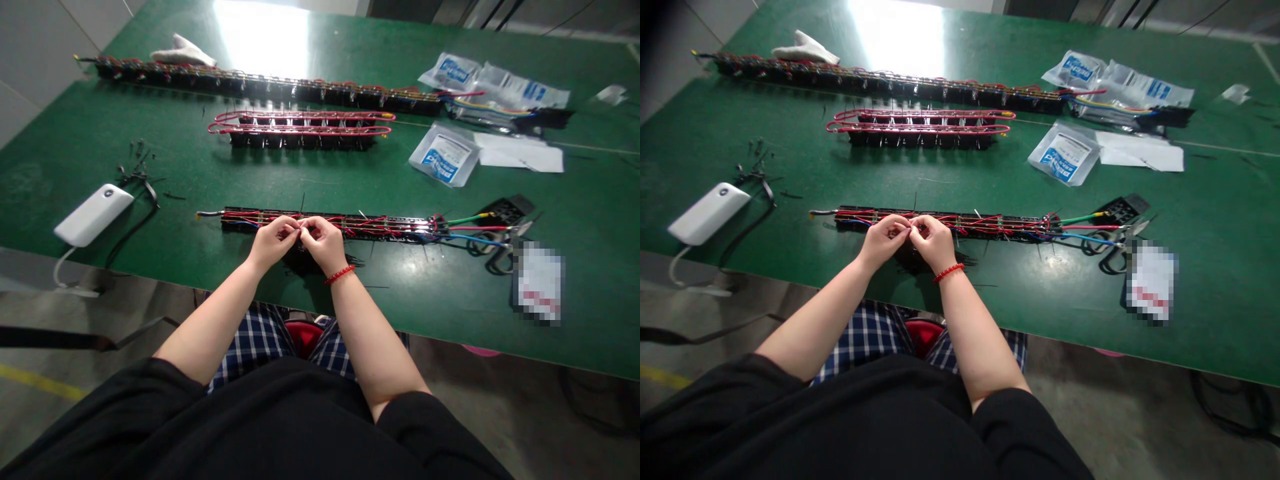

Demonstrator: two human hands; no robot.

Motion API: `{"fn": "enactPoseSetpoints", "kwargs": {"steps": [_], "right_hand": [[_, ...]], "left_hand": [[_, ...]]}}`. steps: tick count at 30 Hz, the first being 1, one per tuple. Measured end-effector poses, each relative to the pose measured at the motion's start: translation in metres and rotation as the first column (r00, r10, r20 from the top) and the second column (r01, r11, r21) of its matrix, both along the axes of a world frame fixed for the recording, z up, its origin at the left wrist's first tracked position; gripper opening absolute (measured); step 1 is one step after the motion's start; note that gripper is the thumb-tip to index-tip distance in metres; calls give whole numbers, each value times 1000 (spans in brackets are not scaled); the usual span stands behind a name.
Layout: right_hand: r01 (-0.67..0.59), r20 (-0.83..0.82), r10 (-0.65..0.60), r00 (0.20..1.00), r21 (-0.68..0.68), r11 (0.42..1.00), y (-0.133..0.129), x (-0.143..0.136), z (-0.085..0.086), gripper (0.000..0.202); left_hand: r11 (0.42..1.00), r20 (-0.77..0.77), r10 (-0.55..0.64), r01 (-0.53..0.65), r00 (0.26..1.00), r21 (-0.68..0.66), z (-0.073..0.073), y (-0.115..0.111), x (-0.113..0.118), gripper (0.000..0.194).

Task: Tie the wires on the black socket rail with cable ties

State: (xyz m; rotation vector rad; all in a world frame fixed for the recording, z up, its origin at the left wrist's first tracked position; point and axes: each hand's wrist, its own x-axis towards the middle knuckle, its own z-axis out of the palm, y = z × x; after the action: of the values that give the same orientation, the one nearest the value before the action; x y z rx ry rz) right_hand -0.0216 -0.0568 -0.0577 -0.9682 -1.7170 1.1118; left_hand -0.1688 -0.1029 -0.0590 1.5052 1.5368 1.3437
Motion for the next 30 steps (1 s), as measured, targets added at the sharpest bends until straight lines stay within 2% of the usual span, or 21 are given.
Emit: {"fn": "enactPoseSetpoints", "kwargs": {"steps": [8, 22, 30], "right_hand": [[-3, 19, 4, 1000, -25, 1000, -1, 0, 2, 7], [-16, 77, 5, 997, 144, 990, -1, 0, -3, 7], [3, 73, -20, 997, 227, 974, -3, 1, 3, 8]], "left_hand": [[1000, -25, 18, -19, 1000, -18, -1, 0, -1, 12], [999, -51, 24, -26, 998, -38, -4, 1, 0, 14], [999, -91, 21, -25, 996, -44, -5, 2, -2, 17]]}}
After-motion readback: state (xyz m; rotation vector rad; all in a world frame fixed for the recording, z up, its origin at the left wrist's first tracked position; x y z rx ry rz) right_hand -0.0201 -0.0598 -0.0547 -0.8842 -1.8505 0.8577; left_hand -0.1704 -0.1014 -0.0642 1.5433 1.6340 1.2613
